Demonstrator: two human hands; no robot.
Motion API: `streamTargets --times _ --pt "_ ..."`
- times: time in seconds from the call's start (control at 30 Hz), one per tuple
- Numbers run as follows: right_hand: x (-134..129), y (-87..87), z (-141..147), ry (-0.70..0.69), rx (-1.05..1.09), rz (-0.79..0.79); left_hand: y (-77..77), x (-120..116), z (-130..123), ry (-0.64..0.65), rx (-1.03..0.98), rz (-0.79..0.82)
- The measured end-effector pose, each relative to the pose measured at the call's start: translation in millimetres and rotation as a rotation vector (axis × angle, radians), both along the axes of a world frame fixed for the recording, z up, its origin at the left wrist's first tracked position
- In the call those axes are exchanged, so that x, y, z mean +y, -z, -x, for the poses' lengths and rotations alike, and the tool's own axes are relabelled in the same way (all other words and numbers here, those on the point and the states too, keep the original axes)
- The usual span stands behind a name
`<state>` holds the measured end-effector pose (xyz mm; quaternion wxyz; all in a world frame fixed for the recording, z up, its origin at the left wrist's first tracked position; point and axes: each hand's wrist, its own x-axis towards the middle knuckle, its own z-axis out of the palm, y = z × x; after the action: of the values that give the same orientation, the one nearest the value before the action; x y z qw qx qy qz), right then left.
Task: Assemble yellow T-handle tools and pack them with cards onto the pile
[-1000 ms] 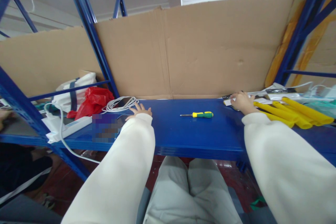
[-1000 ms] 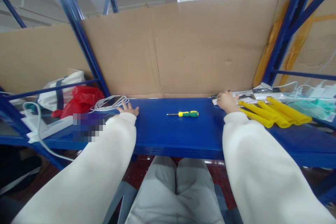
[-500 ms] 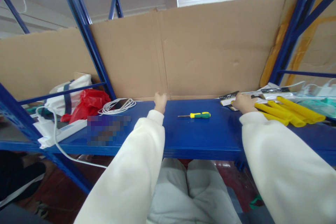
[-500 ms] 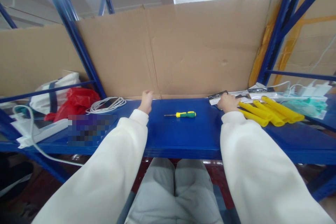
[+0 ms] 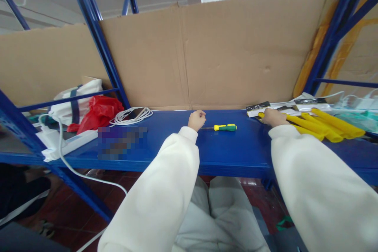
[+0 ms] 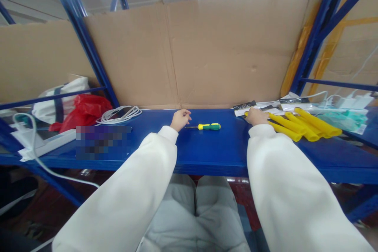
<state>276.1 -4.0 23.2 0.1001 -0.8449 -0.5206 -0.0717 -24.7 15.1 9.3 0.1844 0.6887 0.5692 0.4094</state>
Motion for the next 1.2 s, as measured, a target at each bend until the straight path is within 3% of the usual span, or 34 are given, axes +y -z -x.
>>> streamTargets --times 0.17,0.33,0.43,0.57,0.8,0.97,1.2 --pt "2.7 -0.2 -1.5 -0.071 0.007 -0.066 1.9 -0.8 -2.2 0.046 0.028 -0.038" --pt "-1.2 -8.2 13.7 -0.182 0.074 -0.201 3.4 1.3 -3.7 -0.033 0.060 -0.261" --pt "-2.6 -12.4 32.4 -0.264 0.127 -0.298 2.6 1.3 -7.5 -0.082 0.036 -0.315" --pt "0.9 -15.3 61.6 -0.392 0.173 -0.403 3.0 1.2 -15.6 -0.029 -0.010 -0.236" --pt "9.3 -14.6 102.3 -0.561 0.267 -0.417 6.3 7.2 -18.9 0.082 -0.193 -0.183" --pt "11.7 -2.2 103.7 -0.613 0.334 -0.401 6.4 7.5 -16.6 0.251 -0.390 -0.191" --pt "6.1 1.1 96.2 -0.636 0.415 -0.443 0.1 2.6 -16.5 0.315 -0.566 -0.010"
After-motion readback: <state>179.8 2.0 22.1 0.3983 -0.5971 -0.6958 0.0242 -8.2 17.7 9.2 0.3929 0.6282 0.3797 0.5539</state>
